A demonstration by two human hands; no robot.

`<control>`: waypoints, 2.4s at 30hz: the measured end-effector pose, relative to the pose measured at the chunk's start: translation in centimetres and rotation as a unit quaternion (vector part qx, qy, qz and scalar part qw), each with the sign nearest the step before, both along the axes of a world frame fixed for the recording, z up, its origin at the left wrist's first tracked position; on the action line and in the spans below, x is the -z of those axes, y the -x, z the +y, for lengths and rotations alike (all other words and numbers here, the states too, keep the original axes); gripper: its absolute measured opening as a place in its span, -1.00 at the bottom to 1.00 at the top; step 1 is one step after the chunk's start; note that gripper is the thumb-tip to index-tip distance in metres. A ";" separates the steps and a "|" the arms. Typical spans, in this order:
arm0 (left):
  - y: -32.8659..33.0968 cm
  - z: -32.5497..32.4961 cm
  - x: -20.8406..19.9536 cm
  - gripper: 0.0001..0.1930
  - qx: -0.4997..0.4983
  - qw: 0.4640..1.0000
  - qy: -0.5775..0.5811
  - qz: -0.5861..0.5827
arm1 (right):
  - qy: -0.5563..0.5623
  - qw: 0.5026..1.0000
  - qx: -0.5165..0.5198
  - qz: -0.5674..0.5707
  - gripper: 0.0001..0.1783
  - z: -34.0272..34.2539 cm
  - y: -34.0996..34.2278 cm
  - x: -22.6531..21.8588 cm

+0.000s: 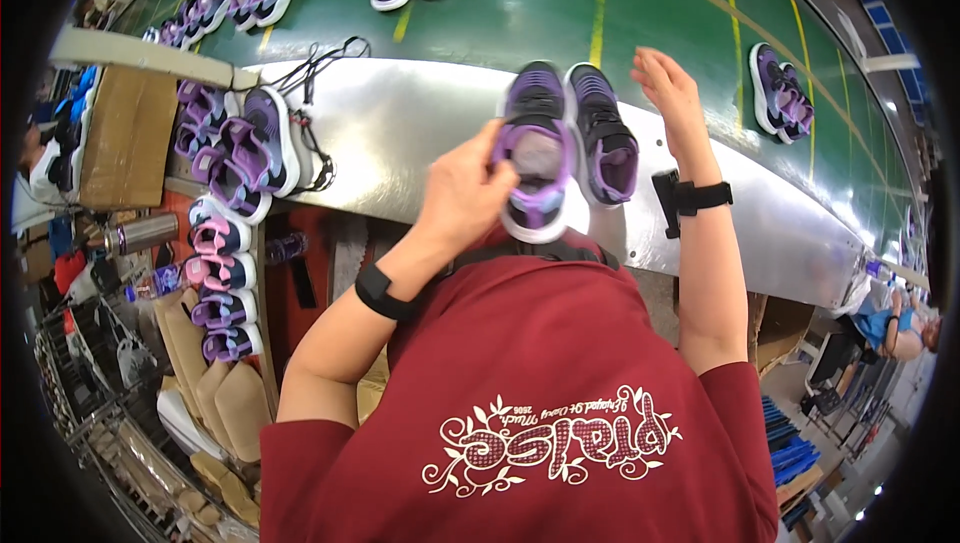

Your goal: Inspecting and adjusting the straps and insoles of pairs of shoes on a manufacturing assembly line.

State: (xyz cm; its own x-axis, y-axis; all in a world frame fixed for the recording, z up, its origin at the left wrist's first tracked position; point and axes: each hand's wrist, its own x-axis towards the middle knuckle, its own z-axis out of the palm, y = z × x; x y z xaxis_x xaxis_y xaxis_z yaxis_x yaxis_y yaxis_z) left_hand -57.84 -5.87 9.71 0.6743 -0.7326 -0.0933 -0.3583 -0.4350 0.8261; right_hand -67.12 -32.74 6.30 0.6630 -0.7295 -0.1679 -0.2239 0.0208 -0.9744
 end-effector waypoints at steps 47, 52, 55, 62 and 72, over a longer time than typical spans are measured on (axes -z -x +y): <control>7.5 -22.2 5.5 -0.63 0.268 0.907 -0.105 -0.306 | 0.412 0.864 0.074 0.279 -0.45 -0.9 15.4 11.9; 4.5 -33.1 3.8 -0.34 0.207 0.912 0.017 -0.354 | 0.406 0.864 0.066 0.290 -0.46 -0.6 15.6 11.9; 3.0 -33.5 4.5 -0.39 0.206 0.928 0.051 -0.305 | 0.407 0.861 0.066 0.299 -0.46 -0.5 15.4 11.6; -11.3 -22.0 10.4 -0.45 0.041 0.934 -0.091 -0.344 | 0.413 0.846 0.074 0.329 -0.47 -0.5 15.0 11.3; -26.3 -17.9 8.8 -0.29 0.027 0.876 -0.407 -0.258 | 0.419 0.833 0.079 0.352 -0.50 -0.3 14.8 10.9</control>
